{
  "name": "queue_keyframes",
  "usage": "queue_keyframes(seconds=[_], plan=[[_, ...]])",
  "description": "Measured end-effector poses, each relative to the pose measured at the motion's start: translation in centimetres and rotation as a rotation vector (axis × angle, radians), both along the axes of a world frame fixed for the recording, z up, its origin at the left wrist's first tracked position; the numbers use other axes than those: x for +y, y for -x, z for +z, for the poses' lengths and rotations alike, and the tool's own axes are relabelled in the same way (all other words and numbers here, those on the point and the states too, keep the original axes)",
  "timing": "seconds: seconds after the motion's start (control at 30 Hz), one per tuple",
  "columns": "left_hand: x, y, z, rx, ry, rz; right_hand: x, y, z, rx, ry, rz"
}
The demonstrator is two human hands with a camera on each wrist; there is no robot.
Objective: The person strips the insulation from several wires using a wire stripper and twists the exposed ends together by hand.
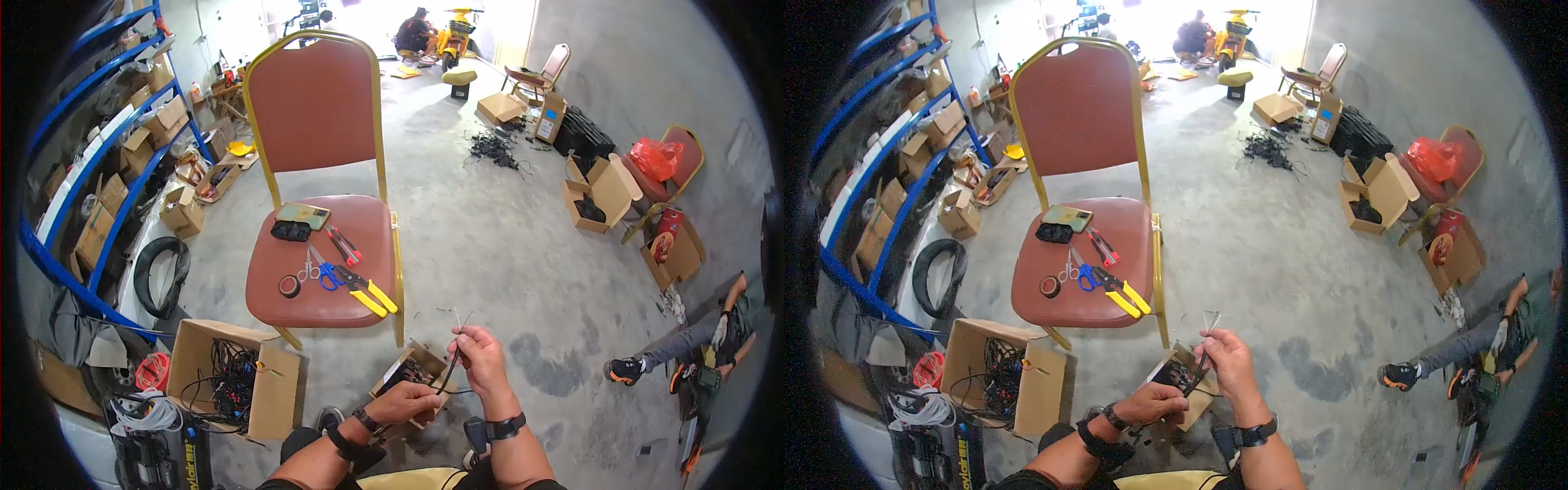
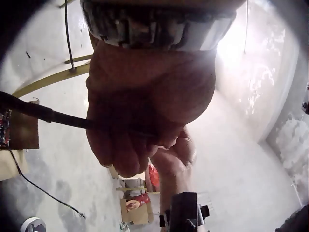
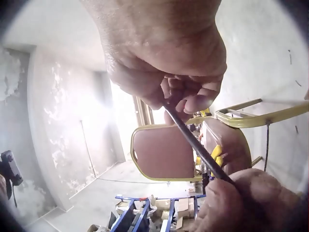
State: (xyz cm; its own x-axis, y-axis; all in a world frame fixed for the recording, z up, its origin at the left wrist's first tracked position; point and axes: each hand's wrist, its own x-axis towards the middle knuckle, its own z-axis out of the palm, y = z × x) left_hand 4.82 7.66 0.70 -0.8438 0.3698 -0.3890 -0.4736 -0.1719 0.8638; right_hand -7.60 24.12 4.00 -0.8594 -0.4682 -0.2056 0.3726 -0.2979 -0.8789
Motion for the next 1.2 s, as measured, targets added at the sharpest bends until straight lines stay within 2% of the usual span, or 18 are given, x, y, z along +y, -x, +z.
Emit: queue_keyframes(seconds=[0.13,0.3,0.5,0.6,0.73,0.83,0.93,1.2], plan=[[0.5,-0.1,-0.5,0.058,-0.084,0.065,-0.3,-0.9,-0.8,0.092,-0.024,0.097],[0.2,0.1,0.4,0.061,-0.128,0.266,-1.4,-2.1,-1.1,0.098,-0.049,0.227],[-0.4,0.5,0.1,0.069,-0.109,0.296,-1.4,-1.3,-1.6,0.049,0.001,0.101],[-0.5,0.6,0.2,0.068,-0.108,0.269,-1.3,-1.0,-1.8,0.079,-0.061,0.113],[-0.6,1.0,0.3,0.027,-0.116,0.382,-1.1,-2.0,-3.0,0.072,-0.138,0.121],[-1.0,1.5,0.2,0.044,-0.170,0.422,-2.2,-0.7,-1.5,0.124,-0.075,0.153],[-1.1,1.7,0.4,0.033,-0.169,0.430,-2.3,-0.3,-1.6,0.010,-0.038,0.108],[-1.7,3.1,0.7,0.003,-0.213,0.439,-2.1,0.9,-1.8,-0.027,-0.024,0.055]])
